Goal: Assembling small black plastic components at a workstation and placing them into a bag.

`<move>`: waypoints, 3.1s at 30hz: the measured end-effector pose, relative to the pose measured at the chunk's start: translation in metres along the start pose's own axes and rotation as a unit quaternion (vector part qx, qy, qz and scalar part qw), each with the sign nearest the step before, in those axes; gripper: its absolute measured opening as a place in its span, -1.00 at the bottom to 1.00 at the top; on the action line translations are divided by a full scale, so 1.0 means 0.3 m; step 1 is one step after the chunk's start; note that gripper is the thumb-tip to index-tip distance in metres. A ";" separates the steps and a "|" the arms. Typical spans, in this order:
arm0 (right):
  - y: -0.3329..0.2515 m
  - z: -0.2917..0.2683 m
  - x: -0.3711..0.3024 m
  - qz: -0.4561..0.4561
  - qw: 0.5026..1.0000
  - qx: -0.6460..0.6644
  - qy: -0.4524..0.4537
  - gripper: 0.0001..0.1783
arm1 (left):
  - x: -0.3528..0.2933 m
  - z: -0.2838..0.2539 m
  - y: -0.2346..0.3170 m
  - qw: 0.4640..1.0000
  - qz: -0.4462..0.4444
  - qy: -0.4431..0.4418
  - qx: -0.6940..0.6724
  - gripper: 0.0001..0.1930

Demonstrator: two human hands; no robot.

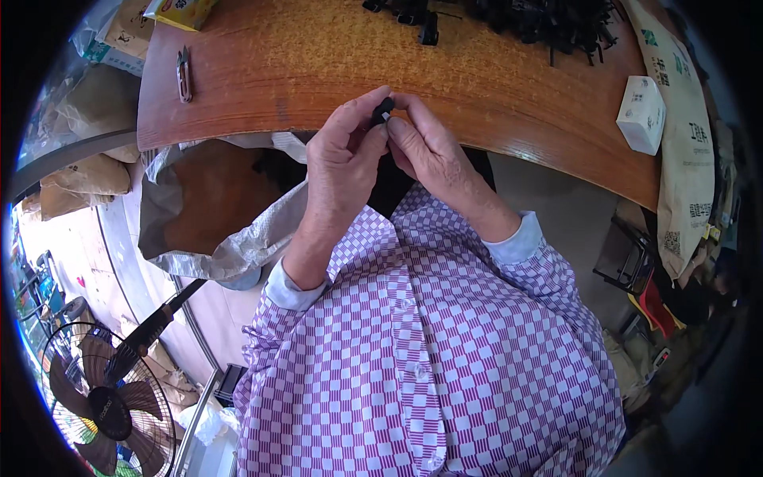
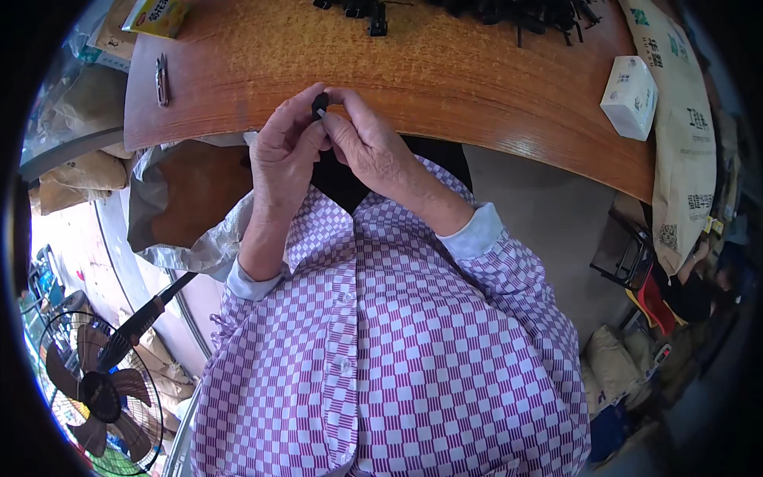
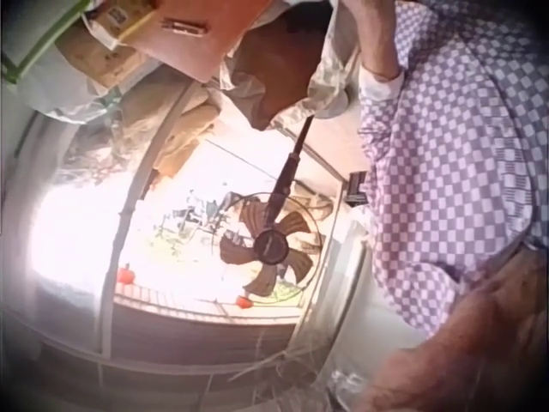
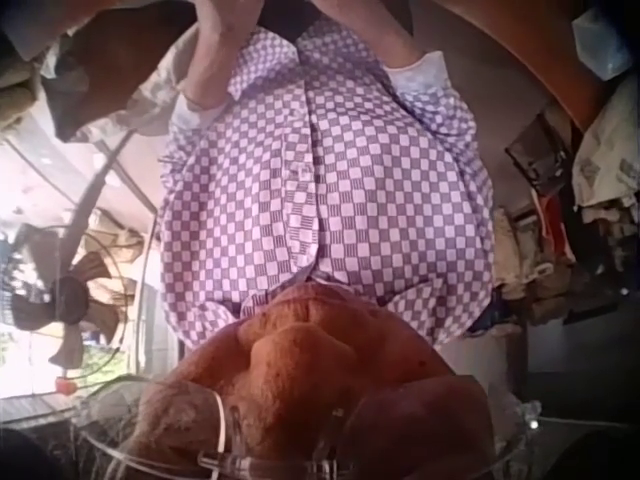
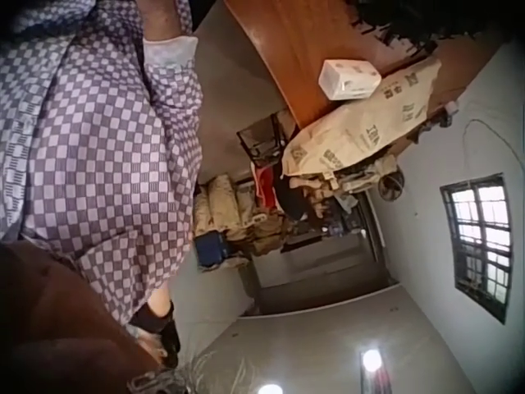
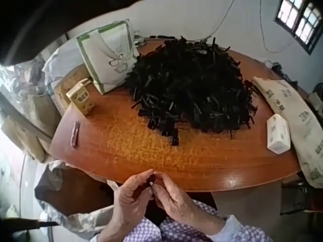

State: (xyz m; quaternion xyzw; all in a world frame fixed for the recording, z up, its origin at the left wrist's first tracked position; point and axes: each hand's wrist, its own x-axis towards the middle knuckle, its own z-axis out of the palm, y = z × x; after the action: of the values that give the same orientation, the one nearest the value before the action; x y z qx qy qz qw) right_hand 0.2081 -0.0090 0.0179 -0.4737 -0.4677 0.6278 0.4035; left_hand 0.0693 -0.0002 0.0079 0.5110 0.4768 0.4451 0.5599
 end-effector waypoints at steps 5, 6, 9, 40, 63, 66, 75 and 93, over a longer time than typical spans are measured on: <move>0.019 0.016 0.014 0.042 0.996 0.076 0.022 -0.76 | 0.018 0.010 0.005 0.976 0.087 0.033 0.198 -0.59; 0.009 0.012 0.013 0.041 0.996 0.077 0.022 -0.76 | 0.020 0.010 0.009 0.962 0.106 0.038 0.248 -0.60; -0.014 0.000 0.003 0.123 0.982 0.145 0.006 -0.78 | 0.027 0.016 0.017 0.956 0.108 0.033 0.270 -0.65; 0.021 -0.101 0.007 -0.041 0.996 0.047 -0.056 -0.84 | -0.006 -0.013 0.060 0.982 -0.046 -0.180 -0.026 -0.57; 0.042 0.038 0.077 -0.081 0.984 -0.155 -0.022 -0.76 | 0.011 -0.088 0.003 0.968 0.053 0.004 0.246 -0.67; 0.035 -0.004 0.087 -0.111 0.957 -0.268 -0.021 -0.70 | -0.012 -0.153 0.016 0.971 0.083 0.033 0.223 -0.79; 0.020 -0.301 0.284 -0.206 0.691 -0.654 0.228 -0.56 | -0.083 -0.425 -0.003 0.806 0.125 0.172 0.553 -0.71; -0.016 -0.221 -0.059 -0.432 0.701 -0.567 -0.019 -0.71 | 0.068 -0.055 0.041 0.887 -0.218 -0.357 -0.198 -0.50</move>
State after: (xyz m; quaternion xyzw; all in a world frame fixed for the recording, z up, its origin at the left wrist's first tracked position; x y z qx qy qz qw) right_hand 0.2767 -0.0110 0.0189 -0.3467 -0.8960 0.0097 0.2771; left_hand 0.0558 0.0233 0.0182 0.3969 0.2461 0.1851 0.8647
